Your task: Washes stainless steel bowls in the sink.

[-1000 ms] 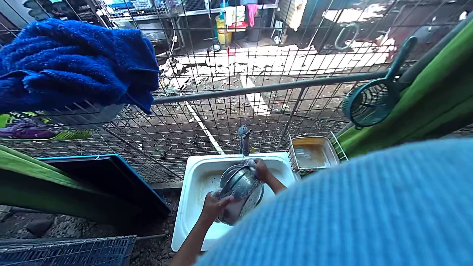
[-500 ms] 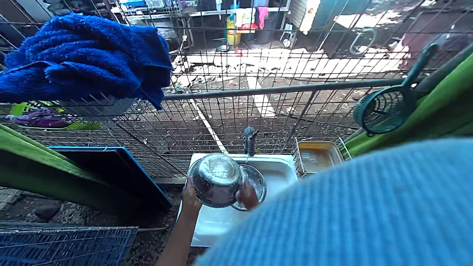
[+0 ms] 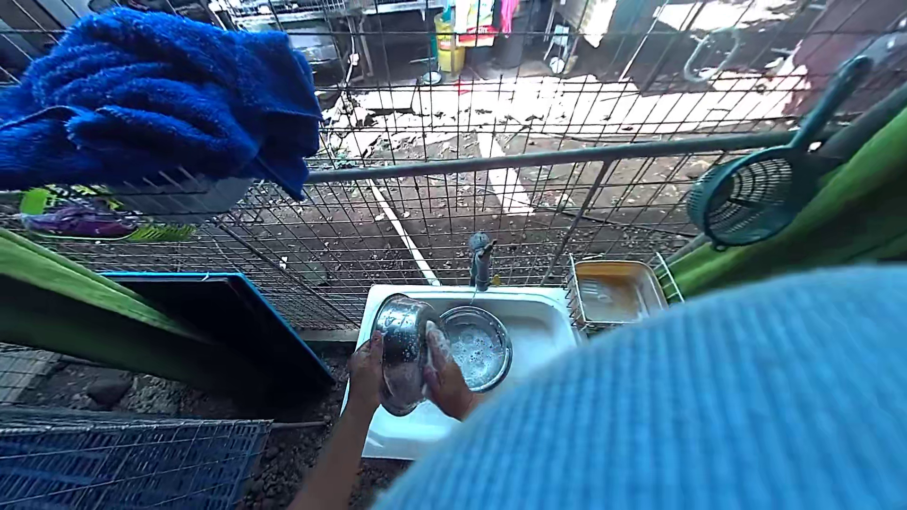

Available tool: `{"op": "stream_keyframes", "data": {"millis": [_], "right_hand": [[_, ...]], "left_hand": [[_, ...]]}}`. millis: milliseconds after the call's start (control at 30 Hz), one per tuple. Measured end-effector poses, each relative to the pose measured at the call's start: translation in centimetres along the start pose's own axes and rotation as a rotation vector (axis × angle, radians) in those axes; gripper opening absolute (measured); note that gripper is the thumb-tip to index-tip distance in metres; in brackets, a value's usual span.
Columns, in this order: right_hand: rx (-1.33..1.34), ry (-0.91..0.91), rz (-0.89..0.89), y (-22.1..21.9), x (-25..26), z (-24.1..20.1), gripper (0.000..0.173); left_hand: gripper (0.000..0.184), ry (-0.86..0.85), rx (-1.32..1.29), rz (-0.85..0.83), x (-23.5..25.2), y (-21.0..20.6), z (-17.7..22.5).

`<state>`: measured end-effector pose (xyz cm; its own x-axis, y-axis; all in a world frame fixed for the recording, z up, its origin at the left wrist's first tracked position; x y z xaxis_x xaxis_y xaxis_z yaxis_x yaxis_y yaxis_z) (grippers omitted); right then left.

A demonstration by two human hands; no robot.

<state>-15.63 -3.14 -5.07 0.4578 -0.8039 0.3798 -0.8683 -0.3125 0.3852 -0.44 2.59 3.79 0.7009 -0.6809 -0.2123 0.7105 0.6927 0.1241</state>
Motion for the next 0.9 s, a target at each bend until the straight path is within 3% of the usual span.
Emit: {"op": "stream_keyframes", "data": {"millis": [100,167,300,367,433,467,533,567,667,800,900], "right_hand": [[0.039,0.135,0.009,0.0,1.5,-1.5,0.053],[-0.046,-0.047,-0.012,1.5,4.1,1.7,0.046],[-0.376,-0.6,-0.474,3.6,4.2,11.3,0.048],[-0.579,-0.689,-0.679,3.7,1.4,14.2,0.058],[-0.712,-0.714,-0.859,3.4,-1.4,15.3,0.08],[-0.756,-0.697,-0.919,3.1,-2.3,15.4,0.081],[-0.759,-0.645,-0.973,3.0,-2.3,15.4,0.07],[-0.728,-0.63,-0.967,3.3,-1.8,15.3,0.06],[-0.483,-0.782,-0.753,4.9,1.4,16.5,0.041],[-0.122,-1.014,-0.386,7.0,3.8,16.4,0.055],[0.067,-1.113,-0.367,7.6,3.6,15.6,0.063]], "left_hand": [[0.025,0.033,0.278,-0.294,-0.4,0.3,1.1],[0.027,-0.057,0.506,-0.519,-0.5,0.5,1.5],[0.04,-0.15,1.107,-1.021,-1.9,-1.4,-1.1],[0.039,-0.097,1.324,-1.225,-3.0,-2.7,-3.0],[0.036,-0.067,1.45,-1.338,-3.9,-3.3,-3.8],[0.037,-0.015,1.526,-1.364,-4.5,-3.5,-3.3],[0.043,0.166,1.612,-1.382,-4.6,-4.0,-2.2],[0.049,0.197,1.594,-1.371,-3.7,-4.0,-3.6],[0.061,0.148,1.315,-1.199,1.5,-4.9,-9.1],[0.051,0.152,0.999,-0.723,5.8,-8.2,-14.2],[0.048,0.176,0.959,-0.579,6.5,-9.8,-17.0]]}}
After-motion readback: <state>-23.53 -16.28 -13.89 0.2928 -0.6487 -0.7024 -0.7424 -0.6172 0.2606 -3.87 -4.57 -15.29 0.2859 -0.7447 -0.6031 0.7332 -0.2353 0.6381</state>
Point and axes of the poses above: each hand's wrist, its own x-axis towards the middle knuckle, its own y-axis out of the back of the hand, z = x × y, the point moved 4 cm from there along x, towards the middle knuckle, and after that the axes turned 6 degrees about -y, right-handed, at the moved point
